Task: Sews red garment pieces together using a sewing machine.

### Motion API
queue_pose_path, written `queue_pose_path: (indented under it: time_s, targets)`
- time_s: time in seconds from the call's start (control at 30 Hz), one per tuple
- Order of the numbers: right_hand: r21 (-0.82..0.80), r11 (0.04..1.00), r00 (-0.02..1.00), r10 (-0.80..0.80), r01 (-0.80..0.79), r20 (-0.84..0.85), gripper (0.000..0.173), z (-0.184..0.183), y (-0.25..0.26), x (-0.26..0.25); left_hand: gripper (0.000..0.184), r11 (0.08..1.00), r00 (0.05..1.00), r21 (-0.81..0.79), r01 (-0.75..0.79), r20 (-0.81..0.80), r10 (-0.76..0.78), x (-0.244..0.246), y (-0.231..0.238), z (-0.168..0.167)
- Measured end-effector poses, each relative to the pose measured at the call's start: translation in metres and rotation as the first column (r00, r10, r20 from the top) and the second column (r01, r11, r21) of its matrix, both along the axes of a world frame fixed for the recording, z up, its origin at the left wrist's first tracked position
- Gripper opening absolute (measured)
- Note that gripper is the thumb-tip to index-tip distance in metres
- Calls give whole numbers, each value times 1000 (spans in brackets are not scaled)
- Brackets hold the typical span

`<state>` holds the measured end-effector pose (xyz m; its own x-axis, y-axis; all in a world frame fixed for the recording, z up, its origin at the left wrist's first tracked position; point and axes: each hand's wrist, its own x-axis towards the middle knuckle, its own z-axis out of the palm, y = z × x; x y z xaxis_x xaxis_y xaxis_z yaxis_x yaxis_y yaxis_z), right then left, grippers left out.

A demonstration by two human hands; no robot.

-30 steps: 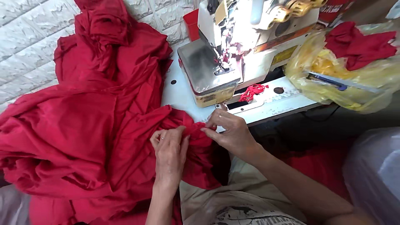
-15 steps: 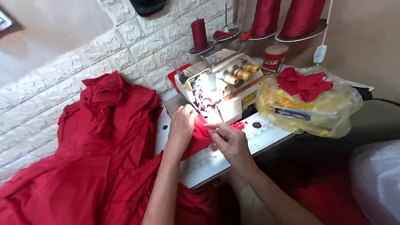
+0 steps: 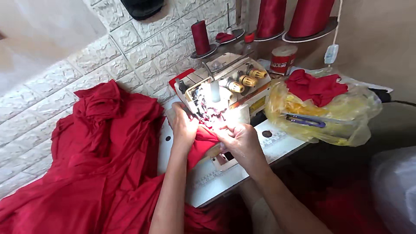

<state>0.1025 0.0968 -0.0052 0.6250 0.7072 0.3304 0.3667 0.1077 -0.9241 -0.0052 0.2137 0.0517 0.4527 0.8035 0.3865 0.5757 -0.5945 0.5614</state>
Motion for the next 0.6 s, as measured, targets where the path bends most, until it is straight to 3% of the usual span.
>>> queue_pose_path:
  time_s: [0.2, 0.3, 0.37, 0.43, 0.5, 0.6]
  targets:
    - [43, 998, 997, -58, 56, 59, 16, -13, 1, -6, 60, 996, 998, -76, 46, 34, -43, -3, 11, 2]
    - [39, 997, 996, -69, 67, 56, 15, -13, 3, -5, 41, 990, 994, -106, 91, 63, -85, -19, 13, 12]
    - [37, 996, 995, -79, 77, 66, 16, -12, 3, -5, 32, 998, 996, -63, 10, 90, -4, -29, 2, 22]
    - [45, 995, 991, -94, 90, 93, 17, -12, 4, -5, 53, 987, 983, -17, -159, 89, 160, -31, -15, 27]
    - [50, 994, 989, -104, 100, 109, 18, -12, 5, -5, 62, 974, 974, -15, -225, 14, 225, -31, -28, 28]
    - [45, 994, 986, -104, 99, 128, 19, -10, 4, -5, 42, 983, 984, -37, -178, -11, 177, -24, -35, 21]
